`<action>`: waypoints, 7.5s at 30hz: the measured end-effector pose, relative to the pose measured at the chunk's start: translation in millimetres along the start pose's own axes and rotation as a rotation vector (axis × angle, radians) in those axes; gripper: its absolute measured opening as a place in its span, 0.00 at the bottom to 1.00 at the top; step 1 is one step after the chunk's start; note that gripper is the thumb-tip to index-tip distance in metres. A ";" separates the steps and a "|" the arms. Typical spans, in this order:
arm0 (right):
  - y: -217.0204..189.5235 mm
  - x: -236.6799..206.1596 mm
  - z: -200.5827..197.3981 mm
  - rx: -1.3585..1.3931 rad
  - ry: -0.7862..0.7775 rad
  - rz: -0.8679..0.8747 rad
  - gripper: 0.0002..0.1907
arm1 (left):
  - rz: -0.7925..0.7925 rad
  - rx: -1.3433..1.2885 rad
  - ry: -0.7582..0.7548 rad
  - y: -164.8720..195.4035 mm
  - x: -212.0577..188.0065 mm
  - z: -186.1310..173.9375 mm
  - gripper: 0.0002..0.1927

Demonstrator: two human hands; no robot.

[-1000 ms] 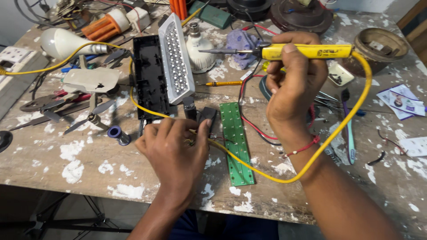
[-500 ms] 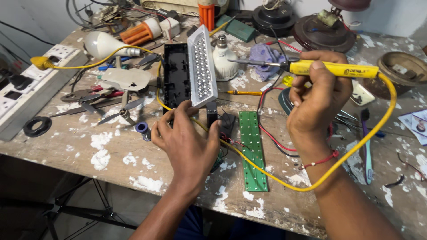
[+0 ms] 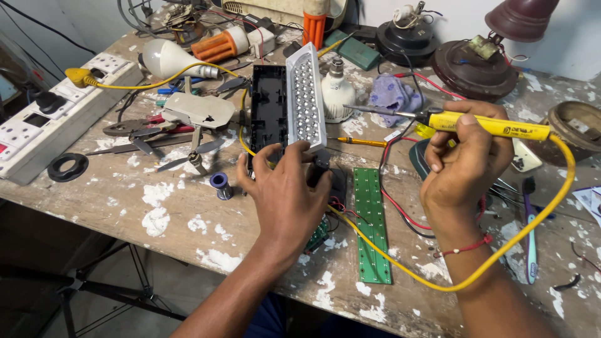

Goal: The person repairs an LED light fixture on a cluttered workbench. They disassemble the fixture, remove a green LED strip and circuit boards, use a screwdriver on a small component, then solder wires and connections with a soldering iron while holding parts steady, repositioning the boards and components as they work.

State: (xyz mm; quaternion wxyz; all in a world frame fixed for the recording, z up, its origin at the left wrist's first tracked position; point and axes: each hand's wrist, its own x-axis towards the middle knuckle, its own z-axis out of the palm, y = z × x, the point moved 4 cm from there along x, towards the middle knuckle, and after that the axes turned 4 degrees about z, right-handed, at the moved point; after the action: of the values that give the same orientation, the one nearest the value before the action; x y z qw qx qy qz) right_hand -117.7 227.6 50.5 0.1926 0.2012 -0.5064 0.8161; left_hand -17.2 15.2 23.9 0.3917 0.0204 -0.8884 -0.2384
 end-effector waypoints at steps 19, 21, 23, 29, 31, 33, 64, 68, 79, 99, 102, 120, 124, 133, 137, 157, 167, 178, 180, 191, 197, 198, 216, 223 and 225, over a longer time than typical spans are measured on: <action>-1.2 -17.0 -17.8 -0.103 0.055 -0.020 0.12 | 0.013 -0.249 -0.120 -30.0 4.7 -1.1 0.27; -1.0 -17.2 -19.0 -0.106 0.052 -0.023 0.12 | 0.038 -0.234 -0.100 -29.0 3.0 -4.3 0.26; -0.3 -17.1 -20.0 -0.104 0.048 -0.023 0.12 | 0.061 -0.224 -0.076 -27.7 1.6 -8.1 0.26; 1.1 -18.3 -20.8 -0.095 0.048 -0.019 0.12 | 0.059 -0.090 0.034 -14.6 -9.0 -19.9 0.16; 0.4 -18.7 -19.9 -0.095 0.040 -0.020 0.12 | 0.085 -0.013 0.096 -5.2 -13.1 -22.6 0.13; 0.2 -19.8 -18.7 -0.090 0.036 -0.017 0.12 | 0.061 -0.022 0.092 -1.7 -14.8 -21.7 0.12; -2.5 -14.4 -12.5 -0.038 0.037 0.012 0.09 | 0.097 -0.135 -0.373 -14.9 37.5 -28.5 0.14; -5.8 -16.0 -6.5 -0.052 0.032 0.051 0.09 | 0.127 -0.113 -0.317 -12.6 35.6 -31.4 0.15; 4.7 -26.2 22.6 -0.250 -0.140 0.103 0.16 | 0.314 0.166 -0.184 -2.4 22.9 -33.2 0.13; -1.6 -72.9 66.3 -0.718 -0.450 -0.310 0.20 | 0.198 -0.108 -0.088 -14.1 0.1 -42.7 0.29; -6.4 -77.5 71.6 -0.808 -0.493 -0.474 0.29 | 0.131 -0.178 -0.076 -13.7 -0.5 -44.2 0.33; -5.6 -82.8 75.5 -0.914 -0.507 -0.591 0.35 | 0.111 -0.269 -0.112 -17.3 -0.3 -46.4 0.31; -3.1 -81.1 74.7 -0.917 -0.508 -0.572 0.35 | 0.115 -0.297 -0.119 -17.2 0.8 -48.2 0.30; -1.2 -75.6 70.0 -0.911 -0.489 -0.560 0.35 | 0.042 -0.444 -0.254 -28.5 9.1 -42.7 0.29; -1.4 -74.2 69.8 -0.877 -0.515 -0.519 0.36 | 0.001 -0.486 -0.303 -32.4 10.7 -37.1 0.26; 6.1 -68.5 66.4 -0.994 -0.464 -0.498 0.37 | -0.138 -0.745 -0.503 -36.6 23.6 -17.9 0.16; 5.2 -56.0 47.0 -0.793 -0.365 -0.358 0.31 | -0.071 -0.559 -0.575 -42.9 27.9 -13.3 0.14; 8.9 -53.2 38.2 -0.811 -0.339 -0.285 0.30 | -0.063 -0.482 -0.509 -48.3 24.5 -21.4 0.17; 9.3 -52.5 37.9 -0.798 -0.344 -0.282 0.28 | -0.044 -0.474 -0.503 -47.3 24.0 -22.9 0.16; 4.2 -54.3 36.6 -0.715 -0.349 -0.296 0.22 | 0.046 -0.441 -0.350 -38.4 12.6 -39.1 0.17; 0.9 -53.6 39.7 -0.756 -0.359 -0.318 0.23 | 0.196 -0.407 -0.149 -37.0 9.1 -41.2 0.15; 0.5 -53.6 39.5 -0.749 -0.353 -0.314 0.23 | 0.219 -0.378 -0.073 -35.4 5.8 -42.1 0.14; -12.0 -54.3 45.2 -0.747 -0.310 -0.320 0.18 | 0.131 -0.043 0.049 37.1 -24.5 -14.5 0.13; -9.8 -50.7 42.4 -0.647 -0.241 -0.128 0.15 | 0.108 0.016 0.034 36.8 -24.3 -12.7 0.07; -8.5 -51.1 41.9 -0.670 -0.255 -0.156 0.13 | 0.096 0.009 0.030 35.0 -24.6 -13.4 0.08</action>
State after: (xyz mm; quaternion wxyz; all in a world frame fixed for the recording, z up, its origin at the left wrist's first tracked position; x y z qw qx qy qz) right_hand -64.5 187.6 47.2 0.2446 0.2651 -0.7485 0.5564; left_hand 14.6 46.1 30.2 0.4160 -0.0172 -0.8834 -0.2150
